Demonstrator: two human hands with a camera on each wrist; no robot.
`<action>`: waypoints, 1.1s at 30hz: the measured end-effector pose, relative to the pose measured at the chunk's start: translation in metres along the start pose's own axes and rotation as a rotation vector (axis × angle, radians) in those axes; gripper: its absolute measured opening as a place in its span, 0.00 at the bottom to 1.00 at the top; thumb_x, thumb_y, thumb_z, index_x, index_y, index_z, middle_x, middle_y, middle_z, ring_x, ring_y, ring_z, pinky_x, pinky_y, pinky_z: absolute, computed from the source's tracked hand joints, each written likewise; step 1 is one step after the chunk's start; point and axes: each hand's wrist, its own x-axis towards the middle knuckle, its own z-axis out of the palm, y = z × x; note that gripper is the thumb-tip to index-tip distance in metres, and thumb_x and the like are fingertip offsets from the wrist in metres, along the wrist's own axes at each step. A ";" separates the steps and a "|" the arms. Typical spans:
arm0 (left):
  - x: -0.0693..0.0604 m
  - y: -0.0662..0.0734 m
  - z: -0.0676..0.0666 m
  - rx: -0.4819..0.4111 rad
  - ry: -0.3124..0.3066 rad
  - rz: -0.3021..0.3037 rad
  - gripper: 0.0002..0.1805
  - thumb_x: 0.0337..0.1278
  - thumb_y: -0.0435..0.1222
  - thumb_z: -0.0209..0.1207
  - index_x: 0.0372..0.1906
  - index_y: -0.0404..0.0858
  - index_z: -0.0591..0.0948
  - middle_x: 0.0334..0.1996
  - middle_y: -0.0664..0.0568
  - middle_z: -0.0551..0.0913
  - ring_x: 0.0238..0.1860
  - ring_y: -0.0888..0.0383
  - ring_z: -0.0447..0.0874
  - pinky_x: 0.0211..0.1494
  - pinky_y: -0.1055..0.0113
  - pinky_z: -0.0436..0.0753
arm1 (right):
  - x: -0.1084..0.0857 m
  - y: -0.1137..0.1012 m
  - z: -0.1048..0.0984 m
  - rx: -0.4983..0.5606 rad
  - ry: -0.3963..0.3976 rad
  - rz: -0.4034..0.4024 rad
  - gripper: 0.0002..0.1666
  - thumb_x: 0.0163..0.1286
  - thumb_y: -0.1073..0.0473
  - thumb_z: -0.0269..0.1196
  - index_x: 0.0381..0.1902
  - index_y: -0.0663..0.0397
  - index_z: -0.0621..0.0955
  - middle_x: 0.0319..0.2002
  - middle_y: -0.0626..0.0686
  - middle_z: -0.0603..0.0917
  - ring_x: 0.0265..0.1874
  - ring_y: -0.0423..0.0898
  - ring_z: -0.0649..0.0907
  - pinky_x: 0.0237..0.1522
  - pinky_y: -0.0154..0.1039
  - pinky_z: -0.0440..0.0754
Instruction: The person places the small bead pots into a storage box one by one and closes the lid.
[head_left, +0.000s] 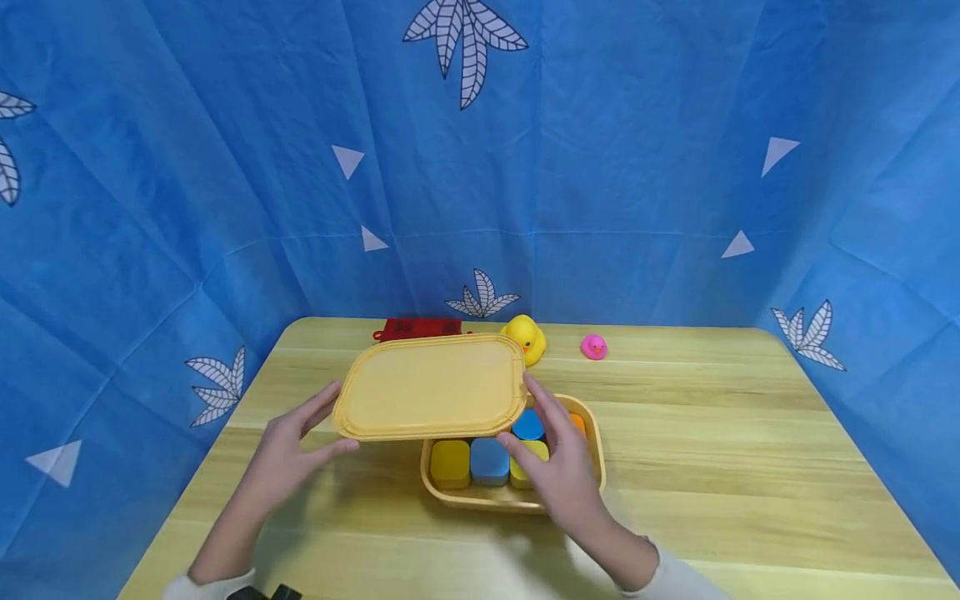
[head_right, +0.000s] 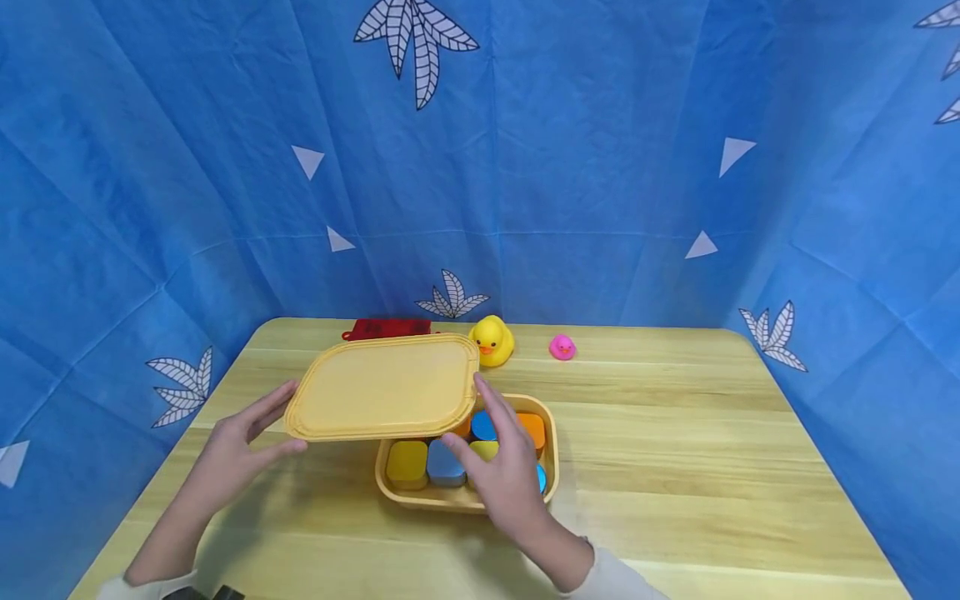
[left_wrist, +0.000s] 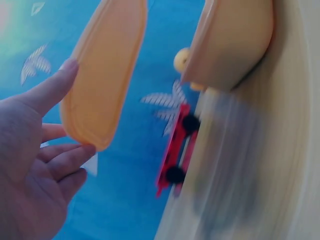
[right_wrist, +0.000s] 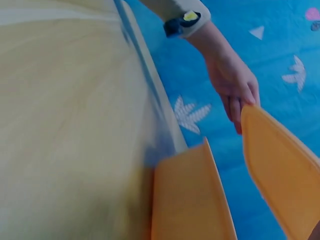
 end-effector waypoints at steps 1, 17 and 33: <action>0.002 0.003 0.004 0.002 0.014 0.021 0.48 0.55 0.48 0.75 0.79 0.42 0.67 0.72 0.45 0.74 0.72 0.43 0.73 0.72 0.53 0.72 | 0.000 0.000 -0.005 0.005 0.020 -0.018 0.43 0.68 0.60 0.72 0.77 0.52 0.68 0.76 0.52 0.69 0.75 0.48 0.69 0.73 0.39 0.65; 0.037 0.043 0.060 0.252 0.528 0.545 0.26 0.41 0.28 0.80 0.52 0.37 0.88 0.39 0.47 0.92 0.36 0.53 0.92 0.43 0.60 0.89 | 0.006 -0.004 -0.055 -0.283 0.341 -0.260 0.23 0.69 0.74 0.66 0.60 0.59 0.82 0.55 0.56 0.88 0.55 0.35 0.82 0.51 0.24 0.81; 0.042 0.053 0.083 0.279 0.317 0.390 0.29 0.59 0.35 0.72 0.66 0.35 0.81 0.29 0.51 0.77 0.29 0.59 0.77 0.28 0.69 0.83 | 0.021 0.013 -0.072 -0.627 0.286 -0.324 0.28 0.61 0.73 0.73 0.61 0.62 0.83 0.55 0.60 0.87 0.43 0.51 0.82 0.36 0.20 0.75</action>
